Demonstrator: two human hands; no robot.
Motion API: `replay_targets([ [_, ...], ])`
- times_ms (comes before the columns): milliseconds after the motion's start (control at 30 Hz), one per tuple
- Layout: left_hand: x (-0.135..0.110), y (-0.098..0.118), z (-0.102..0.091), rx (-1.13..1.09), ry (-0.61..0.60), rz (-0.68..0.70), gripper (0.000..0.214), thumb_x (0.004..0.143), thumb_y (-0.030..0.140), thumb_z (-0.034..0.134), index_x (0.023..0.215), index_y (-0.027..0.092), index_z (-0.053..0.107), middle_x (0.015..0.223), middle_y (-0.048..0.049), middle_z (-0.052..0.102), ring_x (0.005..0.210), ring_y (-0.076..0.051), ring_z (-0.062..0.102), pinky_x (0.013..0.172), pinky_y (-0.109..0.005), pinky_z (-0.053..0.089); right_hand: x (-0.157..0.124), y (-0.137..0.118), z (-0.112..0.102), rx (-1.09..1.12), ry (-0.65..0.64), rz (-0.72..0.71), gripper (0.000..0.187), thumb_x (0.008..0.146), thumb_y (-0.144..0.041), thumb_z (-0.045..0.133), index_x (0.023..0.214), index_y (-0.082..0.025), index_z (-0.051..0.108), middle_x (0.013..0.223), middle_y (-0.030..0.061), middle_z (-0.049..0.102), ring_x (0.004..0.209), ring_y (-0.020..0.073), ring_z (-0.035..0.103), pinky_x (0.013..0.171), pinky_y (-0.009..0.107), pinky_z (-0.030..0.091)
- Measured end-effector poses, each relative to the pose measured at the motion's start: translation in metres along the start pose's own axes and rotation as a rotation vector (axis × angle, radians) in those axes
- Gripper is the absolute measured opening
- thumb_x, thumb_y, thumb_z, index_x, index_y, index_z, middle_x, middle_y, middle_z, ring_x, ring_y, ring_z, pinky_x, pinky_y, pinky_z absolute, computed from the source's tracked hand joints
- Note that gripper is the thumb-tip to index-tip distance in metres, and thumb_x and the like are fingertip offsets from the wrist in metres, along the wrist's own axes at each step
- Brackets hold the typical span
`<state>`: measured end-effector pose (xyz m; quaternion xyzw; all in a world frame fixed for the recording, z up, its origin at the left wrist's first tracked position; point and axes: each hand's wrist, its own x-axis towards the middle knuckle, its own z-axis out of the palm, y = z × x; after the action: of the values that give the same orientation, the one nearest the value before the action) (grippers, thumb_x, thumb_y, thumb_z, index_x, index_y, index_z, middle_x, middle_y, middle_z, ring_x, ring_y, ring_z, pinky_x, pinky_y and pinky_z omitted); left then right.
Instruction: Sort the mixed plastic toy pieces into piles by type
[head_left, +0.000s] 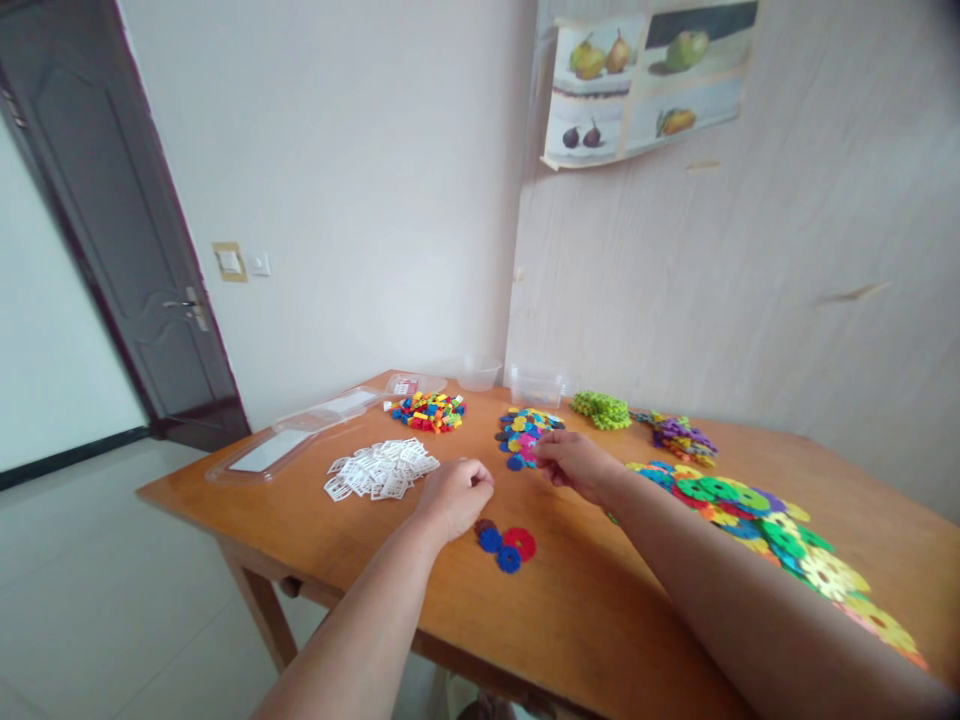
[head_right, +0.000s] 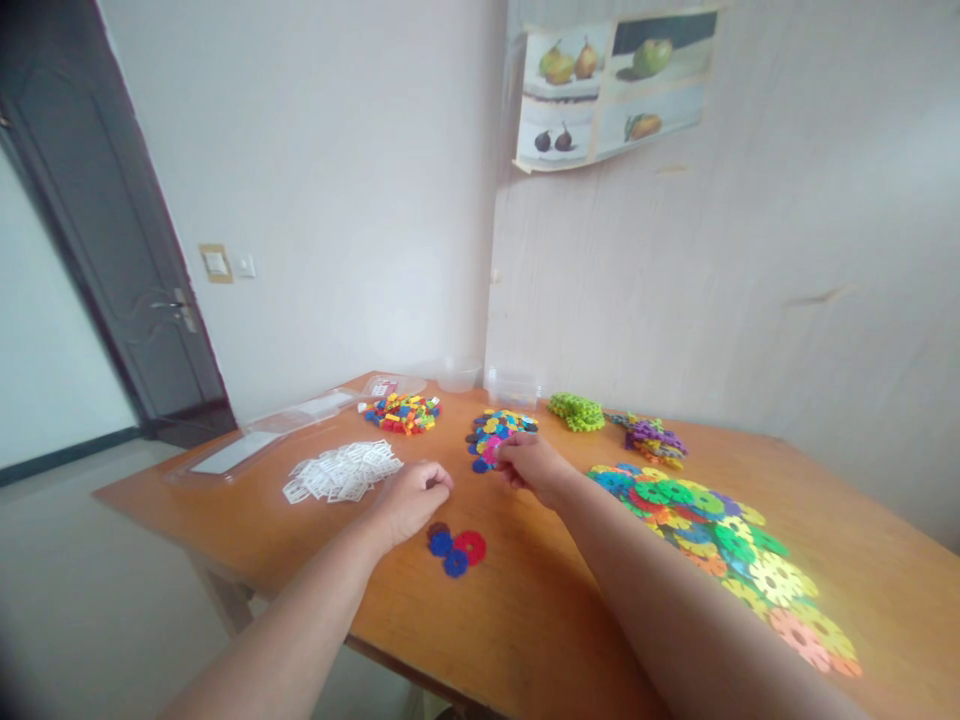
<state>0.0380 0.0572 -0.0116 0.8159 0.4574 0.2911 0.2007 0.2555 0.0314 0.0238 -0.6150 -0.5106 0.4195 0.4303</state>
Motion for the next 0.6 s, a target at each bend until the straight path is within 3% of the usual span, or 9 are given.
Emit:
replay_targets([
  [133, 0.000, -0.001, 0.001, -0.001, -0.001, -0.002, 0.016, 0.076, 0.023, 0.055, 0.079, 0.024, 0.070, 0.086, 0.0002, 0.072, 0.082, -0.016, 0.062, 0.070, -0.024, 0.042, 0.001, -0.001, 0.002, 0.021, 0.084, -0.011, 0.011, 0.076, -0.023, 0.059, 0.082, -0.020, 0.050, 0.062, -0.0032, 0.057, 0.048, 0.0085, 0.051, 0.044, 0.019, 0.036],
  [333, 0.002, -0.001, 0.000, -0.023, -0.009, -0.011, 0.018, 0.077, 0.022, 0.053, 0.081, 0.024, 0.070, 0.087, 0.0000, 0.073, 0.084, -0.016, 0.063, 0.070, -0.024, 0.043, -0.036, -0.006, 0.029, -0.399, -0.240, -0.230, 0.015, 0.074, -0.030, 0.065, 0.076, -0.018, 0.057, 0.063, -0.0034, 0.057, 0.056, 0.0095, 0.051, 0.050, 0.020, 0.037],
  [500, 0.001, 0.000, 0.000, -0.070, -0.022, -0.048, 0.019, 0.078, 0.023, 0.052, 0.083, 0.024, 0.070, 0.090, -0.0001, 0.074, 0.084, -0.016, 0.064, 0.069, -0.022, 0.044, -0.054, -0.013, 0.046, -0.823, -0.313, -0.323, 0.030, 0.070, -0.049, 0.070, 0.078, -0.021, 0.062, 0.071, -0.0016, 0.065, 0.063, 0.0126, 0.055, 0.051, 0.022, 0.032],
  [600, 0.001, 0.001, -0.001, -0.060, -0.028, -0.064, 0.018, 0.078, 0.025, 0.053, 0.082, 0.023, 0.070, 0.086, 0.0003, 0.074, 0.081, -0.015, 0.064, 0.066, -0.021, 0.043, -0.056, -0.014, 0.051, -0.907, -0.314, -0.326, 0.029, 0.067, -0.046, 0.073, 0.078, -0.022, 0.062, 0.076, -0.0020, 0.066, 0.065, 0.0127, 0.056, 0.052, 0.022, 0.031],
])
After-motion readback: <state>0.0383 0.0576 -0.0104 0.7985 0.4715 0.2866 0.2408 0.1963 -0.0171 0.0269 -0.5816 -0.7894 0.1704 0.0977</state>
